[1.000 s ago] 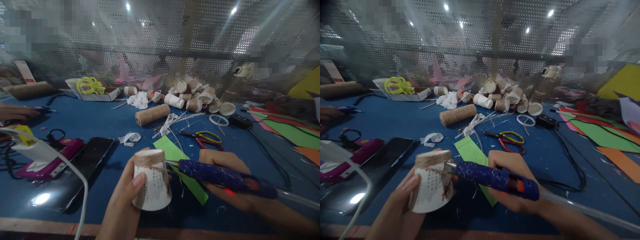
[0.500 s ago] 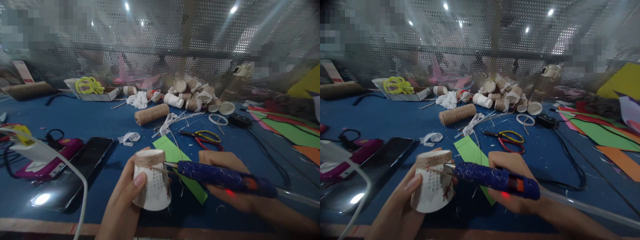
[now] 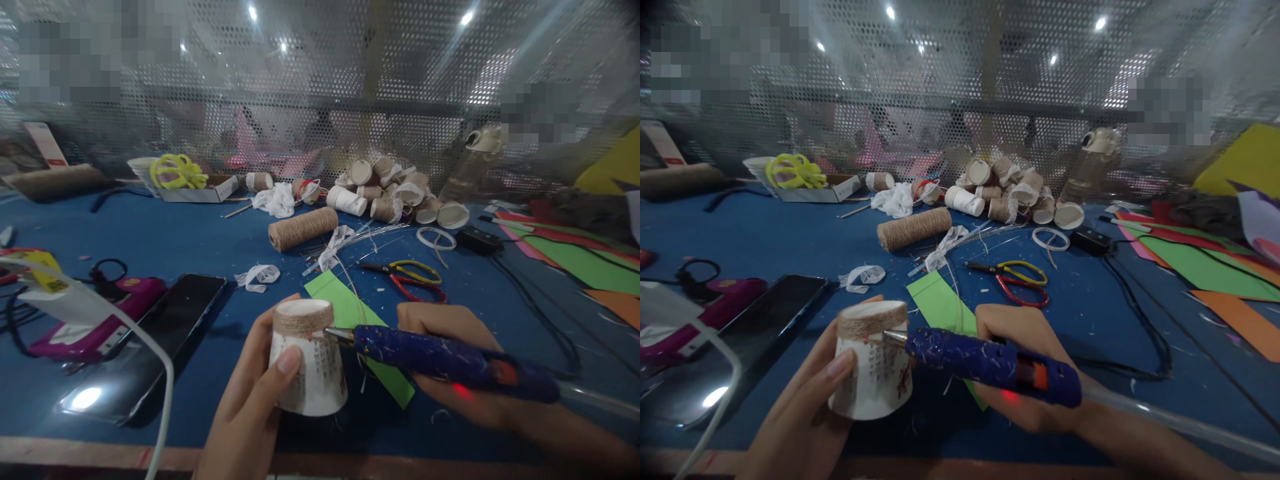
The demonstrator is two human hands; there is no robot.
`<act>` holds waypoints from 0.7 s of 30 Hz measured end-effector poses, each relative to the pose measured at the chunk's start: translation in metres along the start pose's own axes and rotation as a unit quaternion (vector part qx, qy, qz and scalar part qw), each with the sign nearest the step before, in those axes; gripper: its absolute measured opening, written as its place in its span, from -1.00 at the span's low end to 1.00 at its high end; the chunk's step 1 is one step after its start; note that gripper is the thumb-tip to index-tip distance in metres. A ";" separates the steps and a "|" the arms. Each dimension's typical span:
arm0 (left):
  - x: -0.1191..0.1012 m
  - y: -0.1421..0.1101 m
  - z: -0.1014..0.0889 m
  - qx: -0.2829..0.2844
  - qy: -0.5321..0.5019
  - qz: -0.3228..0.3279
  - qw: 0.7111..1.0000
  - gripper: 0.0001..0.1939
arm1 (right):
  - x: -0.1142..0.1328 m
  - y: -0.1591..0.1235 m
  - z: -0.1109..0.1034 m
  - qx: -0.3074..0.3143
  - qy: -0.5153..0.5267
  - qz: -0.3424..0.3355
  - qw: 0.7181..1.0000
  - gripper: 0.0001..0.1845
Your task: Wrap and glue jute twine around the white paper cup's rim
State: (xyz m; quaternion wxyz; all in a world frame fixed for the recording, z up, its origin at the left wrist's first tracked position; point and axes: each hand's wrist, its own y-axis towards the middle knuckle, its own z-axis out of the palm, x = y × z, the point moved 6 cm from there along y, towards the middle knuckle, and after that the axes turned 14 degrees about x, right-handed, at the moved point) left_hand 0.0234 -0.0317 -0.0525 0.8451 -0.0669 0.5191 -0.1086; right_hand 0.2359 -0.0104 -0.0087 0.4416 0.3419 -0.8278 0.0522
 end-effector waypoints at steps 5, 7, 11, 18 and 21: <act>-0.002 -0.003 0.002 0.009 -0.032 0.004 0.999 -0.46 | 0.006 0.001 0.000 -0.002 -0.010 -0.008 1.000 -0.68; -0.003 -0.002 0.001 0.010 -0.036 0.013 0.999 -0.48 | 0.007 0.002 -0.001 0.001 -0.011 -0.006 1.000 -0.68; -0.002 0.001 -0.003 -0.002 -0.014 0.011 1.000 -0.34 | 0.005 0.001 -0.003 -0.010 -0.012 -0.001 1.000 -0.68; 0.000 0.002 -0.001 -0.027 0.049 0.045 0.997 -0.28 | 0.000 -0.001 -0.003 -0.005 -0.034 0.014 0.999 -0.64; 0.000 0.001 0.001 -0.038 0.099 0.085 0.991 -0.41 | 0.004 -0.001 -0.002 0.001 -0.044 0.005 0.999 -0.67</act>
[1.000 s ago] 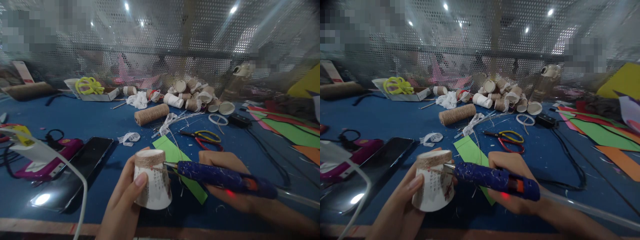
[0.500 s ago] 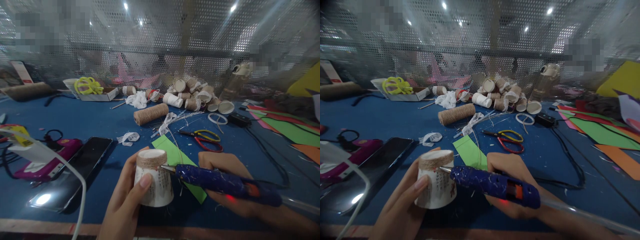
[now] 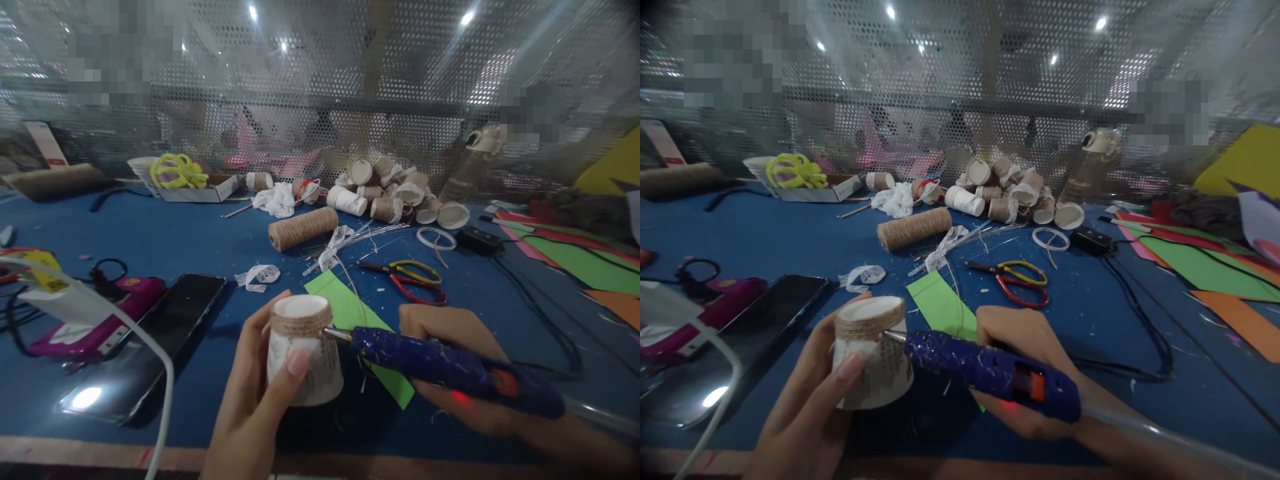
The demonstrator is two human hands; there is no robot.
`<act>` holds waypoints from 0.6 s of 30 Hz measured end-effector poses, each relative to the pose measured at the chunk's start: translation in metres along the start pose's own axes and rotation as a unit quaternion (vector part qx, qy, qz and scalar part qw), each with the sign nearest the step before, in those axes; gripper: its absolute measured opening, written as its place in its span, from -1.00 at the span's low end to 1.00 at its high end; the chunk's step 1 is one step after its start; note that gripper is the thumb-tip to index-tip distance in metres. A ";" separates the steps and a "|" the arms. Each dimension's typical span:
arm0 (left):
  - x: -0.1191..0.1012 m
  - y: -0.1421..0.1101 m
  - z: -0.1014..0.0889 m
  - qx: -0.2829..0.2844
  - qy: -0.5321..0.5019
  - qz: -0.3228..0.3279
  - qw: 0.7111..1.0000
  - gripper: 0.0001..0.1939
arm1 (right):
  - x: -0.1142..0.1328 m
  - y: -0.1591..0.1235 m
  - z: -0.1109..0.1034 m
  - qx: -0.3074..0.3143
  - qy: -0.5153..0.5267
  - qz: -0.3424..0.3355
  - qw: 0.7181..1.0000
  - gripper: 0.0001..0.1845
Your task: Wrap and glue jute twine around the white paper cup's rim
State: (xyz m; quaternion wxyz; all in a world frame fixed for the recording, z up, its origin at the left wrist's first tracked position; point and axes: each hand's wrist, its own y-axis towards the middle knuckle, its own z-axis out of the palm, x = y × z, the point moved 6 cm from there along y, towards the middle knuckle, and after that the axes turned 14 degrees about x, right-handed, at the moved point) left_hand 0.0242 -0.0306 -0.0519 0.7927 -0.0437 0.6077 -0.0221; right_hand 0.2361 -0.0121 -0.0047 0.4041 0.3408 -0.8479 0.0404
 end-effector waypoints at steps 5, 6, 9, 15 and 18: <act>-0.003 -0.002 0.005 -0.004 0.043 0.031 0.999 -0.45 | 0.010 0.002 -0.001 -0.009 -0.034 -0.027 0.999 -0.70; -0.004 -0.002 0.006 -0.004 0.048 0.033 0.998 -0.45 | 0.011 0.002 -0.001 -0.013 -0.039 -0.030 0.999 -0.69; -0.006 -0.003 0.006 -0.012 0.056 0.034 0.998 -0.45 | 0.013 0.003 -0.001 -0.020 -0.053 -0.036 0.998 -0.66; -0.005 -0.004 0.003 -0.020 0.045 0.028 0.998 -0.45 | 0.008 -0.001 -0.001 -0.016 -0.062 -0.019 0.998 -0.66; -0.007 -0.004 0.002 -0.023 0.022 0.015 0.999 -0.49 | 0.004 -0.001 -0.001 -0.014 -0.039 -0.024 0.999 -0.67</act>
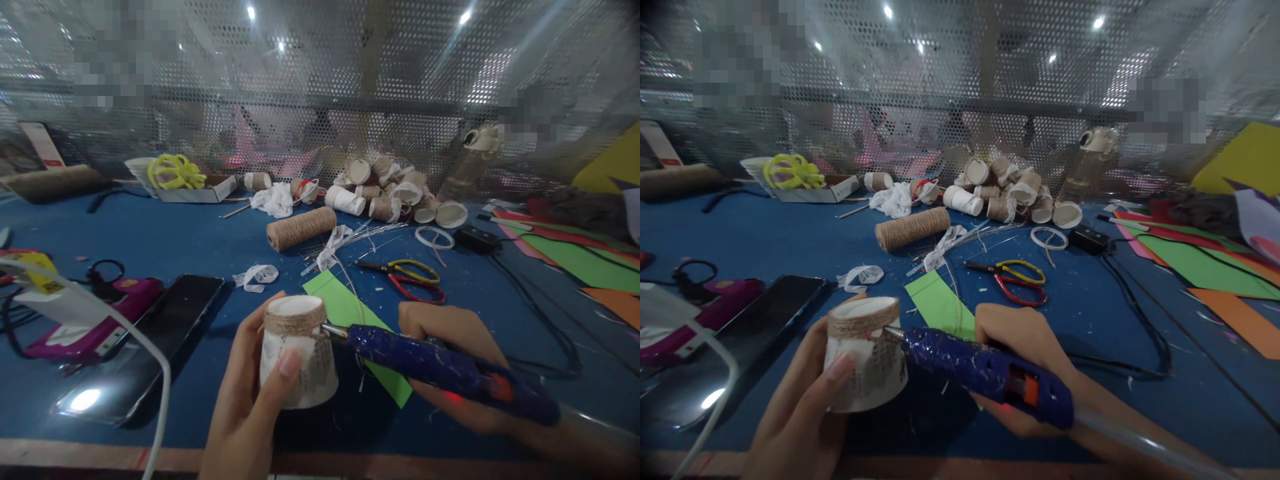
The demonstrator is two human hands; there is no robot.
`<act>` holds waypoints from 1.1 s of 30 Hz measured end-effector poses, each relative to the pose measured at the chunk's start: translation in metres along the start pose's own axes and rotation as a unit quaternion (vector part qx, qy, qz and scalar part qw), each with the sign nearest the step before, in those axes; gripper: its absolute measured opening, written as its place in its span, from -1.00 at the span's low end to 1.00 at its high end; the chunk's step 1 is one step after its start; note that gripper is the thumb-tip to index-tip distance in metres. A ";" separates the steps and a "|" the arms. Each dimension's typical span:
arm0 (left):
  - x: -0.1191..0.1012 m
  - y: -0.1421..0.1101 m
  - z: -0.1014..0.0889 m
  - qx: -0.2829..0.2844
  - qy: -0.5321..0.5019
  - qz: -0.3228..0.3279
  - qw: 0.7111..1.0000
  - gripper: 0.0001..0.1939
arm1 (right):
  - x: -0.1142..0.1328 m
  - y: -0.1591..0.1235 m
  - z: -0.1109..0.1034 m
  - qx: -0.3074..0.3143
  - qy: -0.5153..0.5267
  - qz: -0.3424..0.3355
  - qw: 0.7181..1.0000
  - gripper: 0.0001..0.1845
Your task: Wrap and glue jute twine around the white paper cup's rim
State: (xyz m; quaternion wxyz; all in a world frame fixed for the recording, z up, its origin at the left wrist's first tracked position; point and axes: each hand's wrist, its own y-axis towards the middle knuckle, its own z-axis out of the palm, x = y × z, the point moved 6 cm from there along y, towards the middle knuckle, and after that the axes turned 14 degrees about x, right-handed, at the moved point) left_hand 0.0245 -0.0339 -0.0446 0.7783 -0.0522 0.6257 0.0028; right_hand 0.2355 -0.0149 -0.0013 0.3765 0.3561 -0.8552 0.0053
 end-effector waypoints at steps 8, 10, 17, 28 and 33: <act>0.003 0.002 -0.002 -0.020 -0.048 -0.041 0.998 -0.27 | -0.006 0.002 0.002 -0.012 0.040 0.012 0.999 -0.64; 0.006 0.002 -0.003 -0.014 -0.056 -0.053 0.997 -0.22 | -0.007 0.001 0.002 -0.021 0.048 0.015 0.999 -0.64; 0.007 0.002 -0.005 -0.013 -0.072 -0.059 0.996 -0.15 | -0.007 0.001 0.002 -0.010 0.037 0.015 0.999 -0.62; 0.008 0.003 -0.007 0.026 -0.089 -0.054 0.994 -0.14 | -0.008 0.002 0.003 0.003 0.027 0.018 0.999 -0.64; 0.011 0.005 -0.009 0.039 -0.099 -0.053 0.993 -0.20 | -0.010 0.003 0.005 0.001 0.027 0.040 0.999 -0.66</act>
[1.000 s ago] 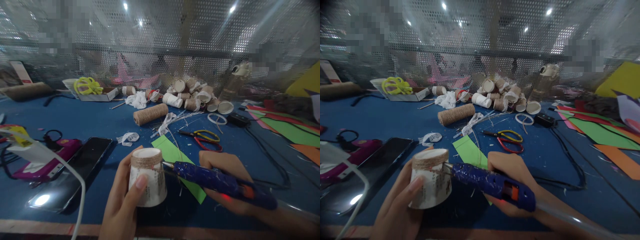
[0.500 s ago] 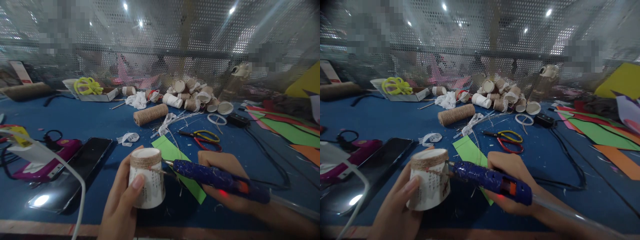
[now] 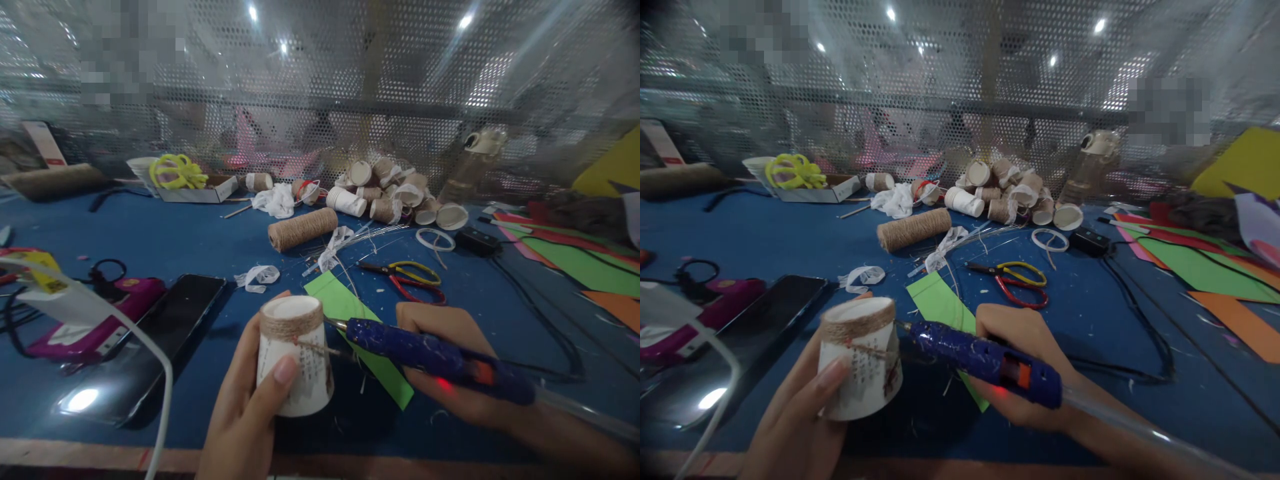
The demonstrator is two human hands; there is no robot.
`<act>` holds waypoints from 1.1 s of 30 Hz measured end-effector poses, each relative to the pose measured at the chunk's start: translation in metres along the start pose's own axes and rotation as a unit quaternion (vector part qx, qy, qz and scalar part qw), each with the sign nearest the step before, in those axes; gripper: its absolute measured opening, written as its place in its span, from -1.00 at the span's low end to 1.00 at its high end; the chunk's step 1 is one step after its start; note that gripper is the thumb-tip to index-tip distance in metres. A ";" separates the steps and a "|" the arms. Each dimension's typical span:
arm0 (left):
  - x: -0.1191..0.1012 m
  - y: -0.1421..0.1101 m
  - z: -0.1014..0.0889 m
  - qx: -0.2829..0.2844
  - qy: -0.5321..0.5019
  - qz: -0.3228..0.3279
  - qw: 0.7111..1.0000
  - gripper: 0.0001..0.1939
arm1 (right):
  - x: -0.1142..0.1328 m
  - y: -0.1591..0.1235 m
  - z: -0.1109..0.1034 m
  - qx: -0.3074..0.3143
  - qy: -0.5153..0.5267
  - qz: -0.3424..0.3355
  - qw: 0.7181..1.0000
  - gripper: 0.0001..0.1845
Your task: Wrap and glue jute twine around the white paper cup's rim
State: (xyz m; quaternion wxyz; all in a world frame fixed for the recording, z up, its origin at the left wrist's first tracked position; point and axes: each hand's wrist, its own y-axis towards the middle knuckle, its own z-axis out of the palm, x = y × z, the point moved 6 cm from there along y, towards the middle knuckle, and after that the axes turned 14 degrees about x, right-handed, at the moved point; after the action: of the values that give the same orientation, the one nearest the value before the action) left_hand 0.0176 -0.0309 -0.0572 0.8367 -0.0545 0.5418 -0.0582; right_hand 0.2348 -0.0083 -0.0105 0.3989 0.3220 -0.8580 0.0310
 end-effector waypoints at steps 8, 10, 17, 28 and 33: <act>0.004 -0.002 -0.001 0.006 -0.032 0.013 0.999 -0.35 | -0.017 0.000 -0.007 -0.089 -0.022 0.114 0.989 -0.75; 0.004 -0.002 -0.001 0.016 -0.011 0.015 1.000 -0.40 | -0.017 0.001 -0.010 -0.100 -0.012 0.126 0.987 -0.78; -0.004 -0.002 0.008 0.041 0.079 0.043 0.995 -0.47 | 0.002 0.007 0.004 -0.067 0.106 0.036 0.991 -0.72; -0.003 -0.005 0.015 0.059 0.152 0.071 0.984 -0.46 | 0.000 -0.001 0.007 -0.093 0.178 0.045 0.979 -0.84; -0.006 -0.007 0.016 0.060 0.156 0.069 0.983 -0.52 | -0.009 -0.001 0.010 -0.077 0.239 0.030 0.968 -0.88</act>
State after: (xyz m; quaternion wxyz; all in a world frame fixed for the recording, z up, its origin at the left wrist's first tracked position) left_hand 0.0291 -0.0360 -0.0444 0.7455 0.0431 0.6639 -0.0403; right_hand 0.2326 -0.0071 -0.0241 0.6144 0.2480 -0.7471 0.0531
